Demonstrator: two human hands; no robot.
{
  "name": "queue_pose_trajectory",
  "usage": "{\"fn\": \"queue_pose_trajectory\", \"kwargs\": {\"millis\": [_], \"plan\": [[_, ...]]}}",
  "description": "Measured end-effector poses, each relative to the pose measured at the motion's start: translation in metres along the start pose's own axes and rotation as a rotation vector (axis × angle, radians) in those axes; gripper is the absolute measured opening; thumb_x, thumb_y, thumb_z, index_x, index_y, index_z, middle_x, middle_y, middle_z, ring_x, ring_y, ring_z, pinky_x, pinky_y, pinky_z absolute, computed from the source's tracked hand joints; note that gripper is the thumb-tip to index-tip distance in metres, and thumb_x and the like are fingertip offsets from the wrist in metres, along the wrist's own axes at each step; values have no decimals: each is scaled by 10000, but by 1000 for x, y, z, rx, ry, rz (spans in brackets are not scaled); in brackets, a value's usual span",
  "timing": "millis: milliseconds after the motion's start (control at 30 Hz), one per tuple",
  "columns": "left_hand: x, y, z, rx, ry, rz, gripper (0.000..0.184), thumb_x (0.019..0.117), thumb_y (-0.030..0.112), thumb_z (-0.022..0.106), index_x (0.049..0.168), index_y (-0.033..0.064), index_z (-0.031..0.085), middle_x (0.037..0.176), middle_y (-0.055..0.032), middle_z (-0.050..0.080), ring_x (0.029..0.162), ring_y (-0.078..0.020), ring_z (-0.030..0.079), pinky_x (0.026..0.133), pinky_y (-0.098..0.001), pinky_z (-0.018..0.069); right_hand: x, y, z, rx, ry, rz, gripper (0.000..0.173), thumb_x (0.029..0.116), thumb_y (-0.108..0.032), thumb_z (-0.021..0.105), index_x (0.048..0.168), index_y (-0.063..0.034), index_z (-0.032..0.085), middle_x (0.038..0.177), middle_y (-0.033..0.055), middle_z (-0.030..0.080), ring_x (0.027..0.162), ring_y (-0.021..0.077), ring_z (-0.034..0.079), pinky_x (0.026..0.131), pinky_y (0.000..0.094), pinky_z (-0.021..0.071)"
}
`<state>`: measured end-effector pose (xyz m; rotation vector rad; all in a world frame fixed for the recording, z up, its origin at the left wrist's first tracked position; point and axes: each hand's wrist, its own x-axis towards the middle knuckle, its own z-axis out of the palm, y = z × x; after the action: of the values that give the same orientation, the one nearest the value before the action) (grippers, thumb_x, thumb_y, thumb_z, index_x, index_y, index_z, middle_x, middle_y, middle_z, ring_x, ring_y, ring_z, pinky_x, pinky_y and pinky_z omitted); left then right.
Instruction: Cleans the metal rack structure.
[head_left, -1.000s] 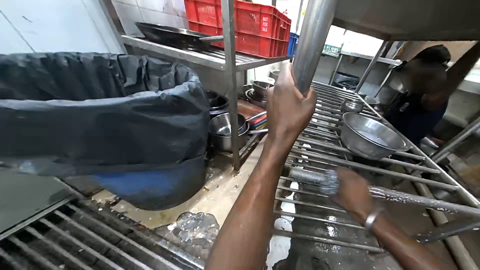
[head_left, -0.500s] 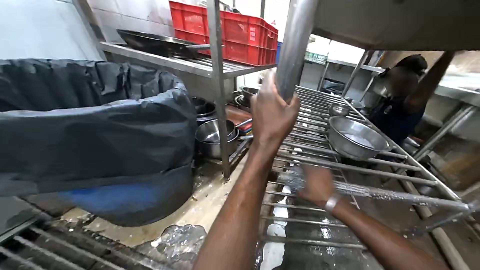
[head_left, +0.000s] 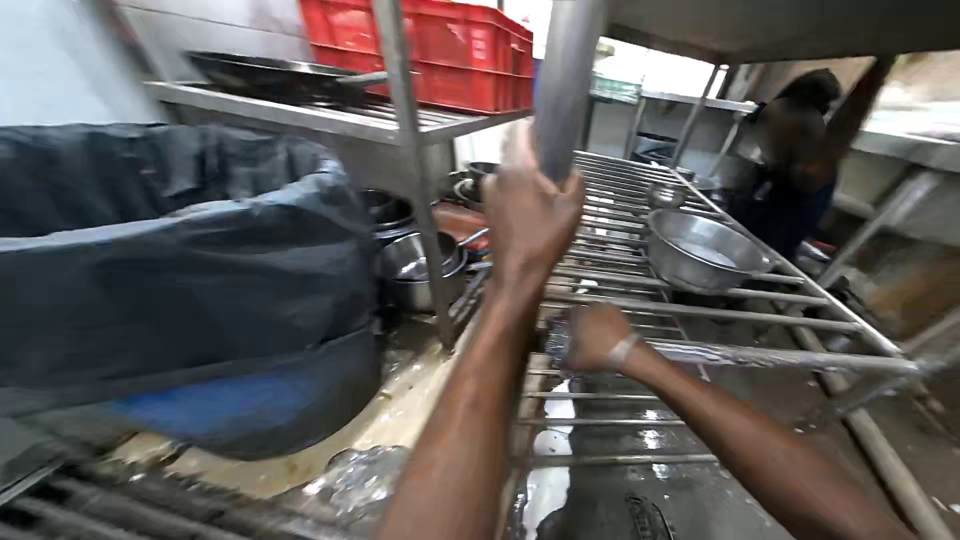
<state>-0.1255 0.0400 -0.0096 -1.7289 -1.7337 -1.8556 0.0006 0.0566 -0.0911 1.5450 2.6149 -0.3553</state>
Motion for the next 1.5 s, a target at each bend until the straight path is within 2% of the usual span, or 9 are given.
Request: {"fn": "queue_pose_trajectory", "kwargs": {"millis": [200,333,467,567,700,933,1067,1200,1500], "plan": [[2,6,5,-1,-27,15,500,890,208,685,1297,-37,529,1085,-219,648,902,-316,662,792,-556,521,-11,76,-17,216,-132,-180,499,846,-131,822,1249,92,631,1131,276,669,1066,395,638,960,585,466],[1,-1,7,-29,43,-10,525,848,190,716,1312,-1,562,1104,-191,674,956,-328,670,828,-627,478,-1,142,-16,513,-402,-119,302,891,54,648,1188,68,595,939,68,678,818,75,636,822,279,535],[1,-7,10,-28,79,53,397,839,178,709,1185,14,603,909,-90,657,736,-170,639,673,-405,524,51,51,-10,577,-543,-302,182,962,32,586,1142,15,606,899,13,634,749,29,595,725,226,521],[11,-14,3,-6,78,79,417,843,207,702,1190,4,594,935,-99,662,767,-186,649,697,-438,527,58,26,-15,533,-470,-398,184,980,-42,613,1148,32,619,970,53,648,849,67,608,822,281,522],[14,-16,4,-3,71,81,433,820,192,703,1196,7,592,954,-90,665,775,-161,656,690,-392,538,36,45,-17,310,-300,-290,466,828,-92,833,1220,65,635,1082,216,674,996,307,645,922,513,495],[18,-30,6,-38,142,139,379,798,153,722,1136,15,621,931,-52,666,791,-93,644,689,-300,524,-15,153,-19,117,-285,102,578,785,-138,895,1278,15,632,1171,185,671,1119,303,627,1016,463,475],[20,-29,6,-48,127,130,388,818,173,732,1159,24,621,913,-39,670,778,-97,644,683,-305,521,33,71,-14,197,-296,-106,540,790,-180,893,1218,39,649,1056,193,693,986,315,664,912,513,521],[18,-31,2,-56,114,143,384,819,160,719,1158,16,610,896,-40,661,760,-92,640,664,-295,516,72,-24,-21,280,-351,-274,649,791,-80,865,1351,51,565,1251,237,631,1168,343,598,1018,529,453],[17,-24,-3,-16,102,91,349,827,162,697,1134,17,619,924,-69,670,815,-157,654,714,-374,517,28,-53,-1,1,51,38,432,830,-276,778,1177,-36,682,1051,224,700,1003,434,670,793,639,509]]}}
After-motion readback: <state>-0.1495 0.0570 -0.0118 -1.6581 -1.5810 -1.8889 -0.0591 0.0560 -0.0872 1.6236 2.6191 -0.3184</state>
